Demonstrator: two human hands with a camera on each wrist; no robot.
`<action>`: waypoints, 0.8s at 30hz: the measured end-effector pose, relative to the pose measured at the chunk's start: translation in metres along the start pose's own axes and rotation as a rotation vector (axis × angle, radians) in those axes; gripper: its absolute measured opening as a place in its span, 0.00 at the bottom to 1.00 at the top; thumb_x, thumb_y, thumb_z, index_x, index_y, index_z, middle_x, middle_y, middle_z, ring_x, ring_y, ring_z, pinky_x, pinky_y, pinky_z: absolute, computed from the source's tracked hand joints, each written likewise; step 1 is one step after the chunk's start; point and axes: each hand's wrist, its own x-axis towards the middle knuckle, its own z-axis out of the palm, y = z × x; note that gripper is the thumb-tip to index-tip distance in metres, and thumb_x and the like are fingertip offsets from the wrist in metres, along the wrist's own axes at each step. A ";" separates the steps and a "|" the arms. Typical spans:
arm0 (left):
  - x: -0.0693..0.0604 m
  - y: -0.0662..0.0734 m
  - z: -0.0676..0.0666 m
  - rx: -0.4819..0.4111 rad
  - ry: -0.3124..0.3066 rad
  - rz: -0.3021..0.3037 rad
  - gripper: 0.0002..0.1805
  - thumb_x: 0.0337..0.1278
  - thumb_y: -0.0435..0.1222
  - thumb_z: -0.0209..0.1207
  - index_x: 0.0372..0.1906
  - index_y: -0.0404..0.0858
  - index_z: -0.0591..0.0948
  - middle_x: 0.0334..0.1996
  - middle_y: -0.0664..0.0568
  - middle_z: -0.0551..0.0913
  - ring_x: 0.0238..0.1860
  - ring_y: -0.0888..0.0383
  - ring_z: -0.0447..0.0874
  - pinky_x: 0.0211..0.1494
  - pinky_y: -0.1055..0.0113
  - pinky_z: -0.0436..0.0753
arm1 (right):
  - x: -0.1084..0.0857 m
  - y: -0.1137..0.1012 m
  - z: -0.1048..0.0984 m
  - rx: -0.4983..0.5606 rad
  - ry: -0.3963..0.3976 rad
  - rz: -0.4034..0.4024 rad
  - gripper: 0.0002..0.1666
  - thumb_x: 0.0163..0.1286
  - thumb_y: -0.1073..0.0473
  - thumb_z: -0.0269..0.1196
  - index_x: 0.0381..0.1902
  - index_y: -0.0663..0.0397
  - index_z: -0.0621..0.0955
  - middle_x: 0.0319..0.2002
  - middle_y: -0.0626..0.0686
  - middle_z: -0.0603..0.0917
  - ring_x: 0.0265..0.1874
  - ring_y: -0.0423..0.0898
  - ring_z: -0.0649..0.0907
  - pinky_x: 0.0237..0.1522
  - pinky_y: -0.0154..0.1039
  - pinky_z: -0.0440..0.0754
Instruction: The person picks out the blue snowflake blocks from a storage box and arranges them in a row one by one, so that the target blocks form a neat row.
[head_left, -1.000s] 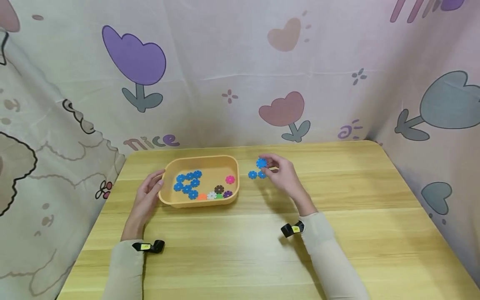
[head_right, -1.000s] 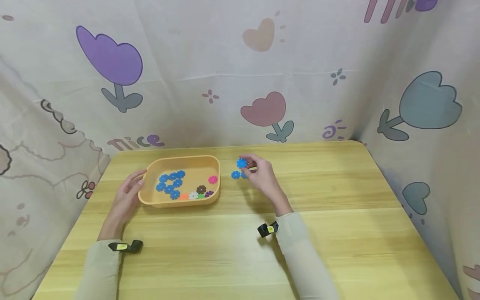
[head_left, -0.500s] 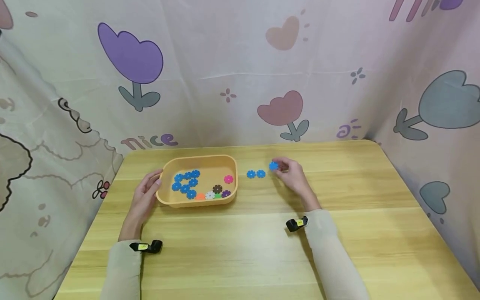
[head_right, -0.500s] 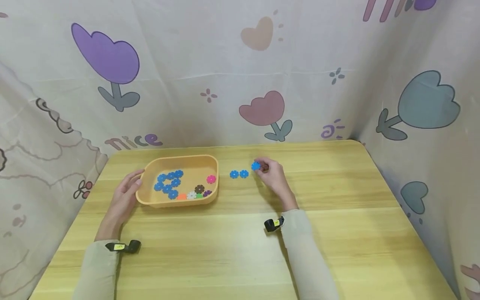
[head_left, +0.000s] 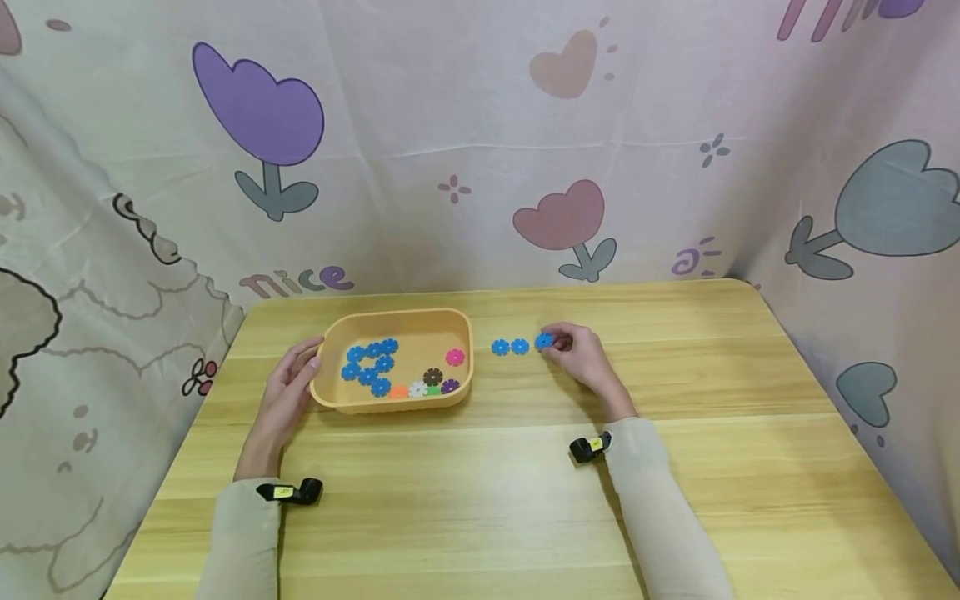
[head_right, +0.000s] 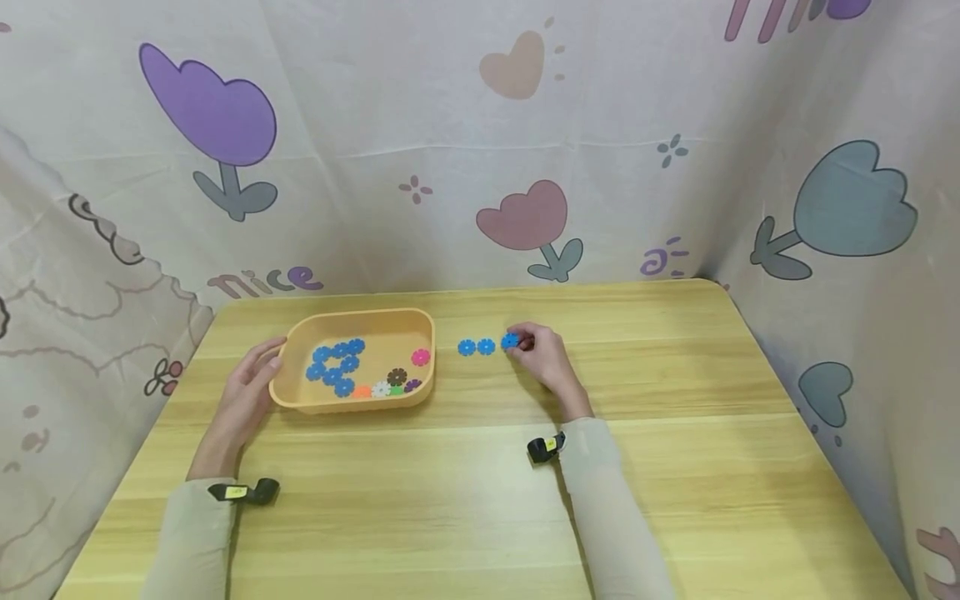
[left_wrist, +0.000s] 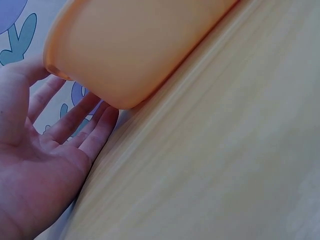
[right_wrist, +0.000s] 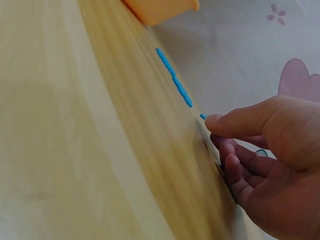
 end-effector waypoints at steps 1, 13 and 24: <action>0.000 0.000 0.000 -0.007 -0.004 0.002 0.25 0.80 0.33 0.50 0.75 0.33 0.66 0.66 0.51 0.73 0.64 0.59 0.76 0.59 0.71 0.81 | 0.000 0.000 0.000 0.000 -0.002 0.000 0.19 0.67 0.68 0.70 0.56 0.62 0.84 0.40 0.56 0.84 0.38 0.50 0.81 0.41 0.38 0.81; -0.006 0.003 -0.003 -0.023 0.008 0.003 0.26 0.80 0.33 0.51 0.76 0.33 0.65 0.66 0.50 0.73 0.63 0.59 0.76 0.57 0.71 0.82 | 0.002 -0.002 0.008 -0.012 -0.021 -0.016 0.19 0.66 0.68 0.71 0.55 0.63 0.85 0.43 0.59 0.84 0.40 0.51 0.81 0.45 0.44 0.82; 0.000 0.003 0.002 0.010 0.010 -0.007 0.25 0.80 0.33 0.50 0.76 0.34 0.66 0.65 0.53 0.75 0.62 0.61 0.77 0.54 0.71 0.84 | -0.001 -0.002 0.006 -0.050 -0.010 0.018 0.17 0.67 0.66 0.71 0.54 0.63 0.85 0.47 0.59 0.82 0.43 0.52 0.79 0.46 0.44 0.80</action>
